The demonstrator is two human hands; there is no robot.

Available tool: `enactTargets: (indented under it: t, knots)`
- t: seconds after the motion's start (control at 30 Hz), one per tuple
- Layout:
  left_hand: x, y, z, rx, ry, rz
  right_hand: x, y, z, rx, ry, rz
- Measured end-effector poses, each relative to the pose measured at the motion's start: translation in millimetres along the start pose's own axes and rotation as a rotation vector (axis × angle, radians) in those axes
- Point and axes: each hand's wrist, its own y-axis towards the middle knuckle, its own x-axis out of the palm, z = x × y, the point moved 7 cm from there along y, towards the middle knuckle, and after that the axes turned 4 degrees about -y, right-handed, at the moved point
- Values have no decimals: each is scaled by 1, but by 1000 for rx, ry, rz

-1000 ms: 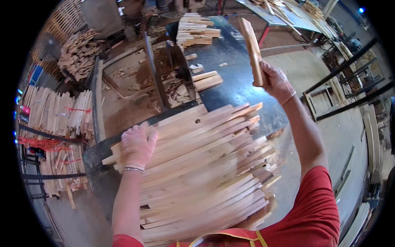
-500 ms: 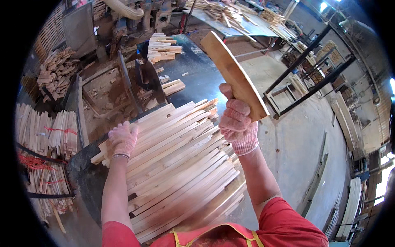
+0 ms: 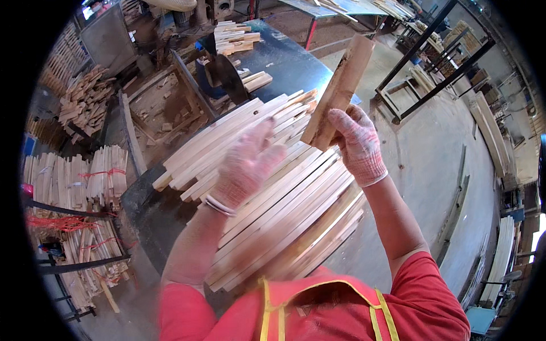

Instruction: The person sorts through a large stack of wooden planks on a metal table in a workshop. They repeatedly pick up individual planks, inspect them, and place them into a blue bin or a separate pile on the table.

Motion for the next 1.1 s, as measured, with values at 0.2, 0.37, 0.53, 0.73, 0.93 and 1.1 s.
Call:
enactTargets:
  t: [0.2,0.37,0.53,0.73,0.93,1.1]
  knots:
    - [18,-11,6,-219,-287,-54,50,-28,16,2,18,-75]
    - [9,-29,9,-193,-307,-18,56,-38,34,78,132,-232]
    - [10,-42,7,-311,-312,-119,60,-45,53,102,227,-285]
    - [-7,-62,27,108,429,186,76,-50,50,83,149,-328]
    - [17,-76,58,248,1128,153,98,-69,51,219,448,-367]
    - [29,-98,62,547,1042,196,98,-75,42,285,581,-432]
